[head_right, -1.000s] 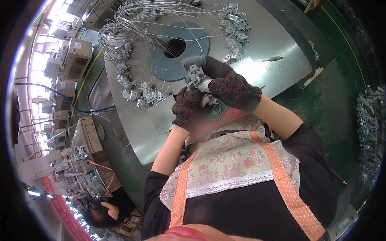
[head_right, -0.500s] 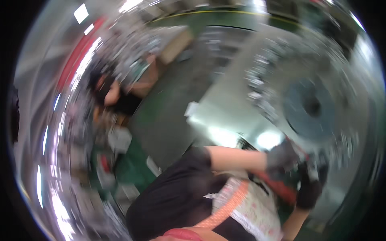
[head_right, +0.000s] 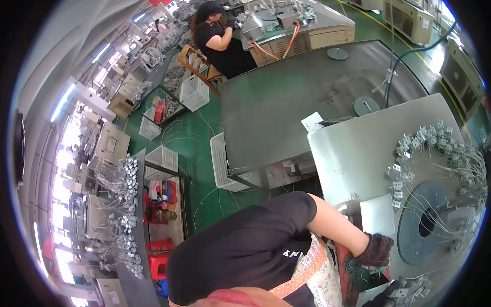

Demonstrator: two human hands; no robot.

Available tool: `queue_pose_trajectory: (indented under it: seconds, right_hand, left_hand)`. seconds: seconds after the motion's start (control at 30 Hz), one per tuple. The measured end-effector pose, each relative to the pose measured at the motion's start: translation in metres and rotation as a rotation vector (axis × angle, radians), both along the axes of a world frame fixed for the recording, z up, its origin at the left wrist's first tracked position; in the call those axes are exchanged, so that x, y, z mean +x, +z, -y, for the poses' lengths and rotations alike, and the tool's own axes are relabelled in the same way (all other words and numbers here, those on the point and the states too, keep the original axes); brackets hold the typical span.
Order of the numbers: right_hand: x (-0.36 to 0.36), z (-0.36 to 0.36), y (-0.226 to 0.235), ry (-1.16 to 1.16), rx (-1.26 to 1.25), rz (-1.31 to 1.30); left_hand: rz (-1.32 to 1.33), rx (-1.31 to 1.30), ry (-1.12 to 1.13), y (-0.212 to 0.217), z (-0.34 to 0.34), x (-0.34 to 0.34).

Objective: The person picks up a component from a circular rack, places it onto a machine, and presses it down. After the machine cycles, the person removes the component and sets it aside.

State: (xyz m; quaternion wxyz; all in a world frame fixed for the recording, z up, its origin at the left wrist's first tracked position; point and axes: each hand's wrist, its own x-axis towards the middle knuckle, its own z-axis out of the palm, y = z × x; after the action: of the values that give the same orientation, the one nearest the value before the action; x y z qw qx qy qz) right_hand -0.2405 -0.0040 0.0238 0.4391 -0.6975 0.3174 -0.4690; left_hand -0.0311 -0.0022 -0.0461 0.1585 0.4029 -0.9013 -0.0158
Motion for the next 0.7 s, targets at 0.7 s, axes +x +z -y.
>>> queue_pose_trajectory:
  seconds: [0.7]
  right_hand:
    - [-0.016, -0.029, -0.001, -0.253, 0.324, -0.138]
  left_hand:
    - [0.281, 0.516, 0.455, -0.031, 0.153, 0.036]
